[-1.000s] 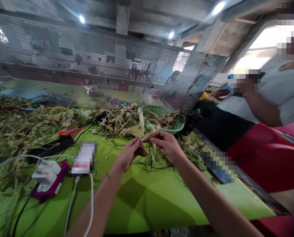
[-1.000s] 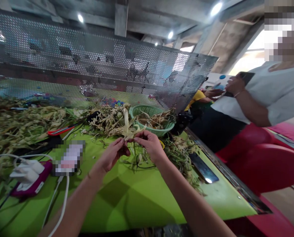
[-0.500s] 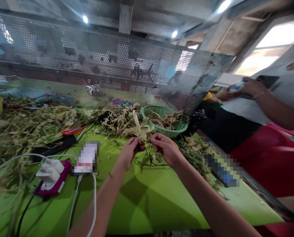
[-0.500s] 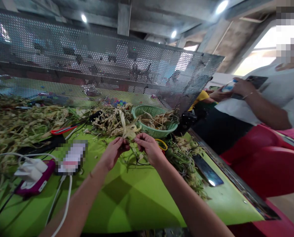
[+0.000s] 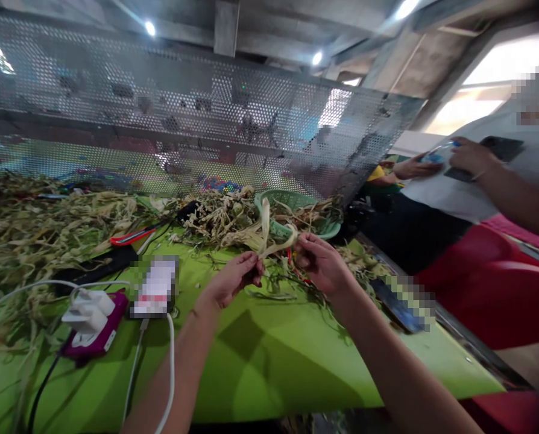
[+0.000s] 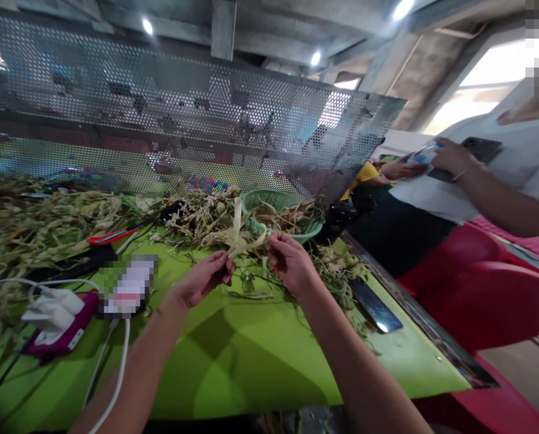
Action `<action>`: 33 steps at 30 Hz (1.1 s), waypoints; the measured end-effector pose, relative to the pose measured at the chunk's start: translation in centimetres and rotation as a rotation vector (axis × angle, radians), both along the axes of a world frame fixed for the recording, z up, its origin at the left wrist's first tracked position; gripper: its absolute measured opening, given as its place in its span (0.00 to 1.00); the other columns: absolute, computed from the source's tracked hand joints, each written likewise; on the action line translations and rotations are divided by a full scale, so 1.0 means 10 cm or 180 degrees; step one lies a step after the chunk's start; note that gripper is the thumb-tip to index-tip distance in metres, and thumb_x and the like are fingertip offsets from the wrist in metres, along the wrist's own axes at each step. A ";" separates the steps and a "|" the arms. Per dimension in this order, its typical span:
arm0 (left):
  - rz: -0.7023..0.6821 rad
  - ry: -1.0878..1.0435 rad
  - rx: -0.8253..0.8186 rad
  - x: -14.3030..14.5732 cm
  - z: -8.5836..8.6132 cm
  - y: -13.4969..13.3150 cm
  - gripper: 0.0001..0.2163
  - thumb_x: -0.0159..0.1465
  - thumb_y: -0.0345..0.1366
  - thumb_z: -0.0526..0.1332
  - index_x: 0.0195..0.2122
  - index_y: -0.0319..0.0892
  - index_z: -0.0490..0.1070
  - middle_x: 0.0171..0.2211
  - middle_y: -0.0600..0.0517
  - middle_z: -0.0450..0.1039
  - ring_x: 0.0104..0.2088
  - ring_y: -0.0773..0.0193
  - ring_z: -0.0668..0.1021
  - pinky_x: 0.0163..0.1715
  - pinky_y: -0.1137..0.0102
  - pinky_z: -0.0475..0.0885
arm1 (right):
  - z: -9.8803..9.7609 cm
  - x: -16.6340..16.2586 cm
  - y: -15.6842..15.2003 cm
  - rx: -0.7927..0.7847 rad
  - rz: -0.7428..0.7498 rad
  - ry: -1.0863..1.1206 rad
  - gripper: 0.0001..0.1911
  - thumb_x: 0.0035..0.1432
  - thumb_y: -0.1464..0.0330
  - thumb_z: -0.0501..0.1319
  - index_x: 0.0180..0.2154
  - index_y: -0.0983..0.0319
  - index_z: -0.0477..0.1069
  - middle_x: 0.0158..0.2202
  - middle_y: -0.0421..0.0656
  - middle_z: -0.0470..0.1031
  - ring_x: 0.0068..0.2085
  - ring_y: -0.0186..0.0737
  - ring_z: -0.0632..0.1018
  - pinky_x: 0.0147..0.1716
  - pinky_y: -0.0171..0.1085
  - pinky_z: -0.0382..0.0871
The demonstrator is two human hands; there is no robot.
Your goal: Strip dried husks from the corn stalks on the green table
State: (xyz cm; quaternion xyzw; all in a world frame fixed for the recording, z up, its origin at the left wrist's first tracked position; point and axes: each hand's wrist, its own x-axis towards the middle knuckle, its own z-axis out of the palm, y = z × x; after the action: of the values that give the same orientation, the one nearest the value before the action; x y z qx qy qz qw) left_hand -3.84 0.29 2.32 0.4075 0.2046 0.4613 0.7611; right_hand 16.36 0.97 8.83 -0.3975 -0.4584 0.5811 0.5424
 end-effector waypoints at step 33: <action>0.0463 -0.0224 -0.0370 -0.20 0.02 0.09 0.11 0.58 0.40 0.65 0.29 0.38 0.66 0.27 0.56 0.65 0.20 0.76 0.66 0.23 0.78 0.66 | 0.23 1.54 -0.16 0.0795 -0.2457 -0.0367 0.12 0.37 0.71 0.72 0.25 0.62 0.70 0.21 0.38 0.63 0.19 0.28 0.60 0.18 0.35 0.44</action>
State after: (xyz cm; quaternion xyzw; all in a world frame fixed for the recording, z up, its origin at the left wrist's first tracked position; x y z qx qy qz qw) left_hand -5.87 1.17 2.56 0.3303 0.2332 0.5168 0.7546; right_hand 31.75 -0.61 11.16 -0.5033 -0.3722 0.2516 0.7382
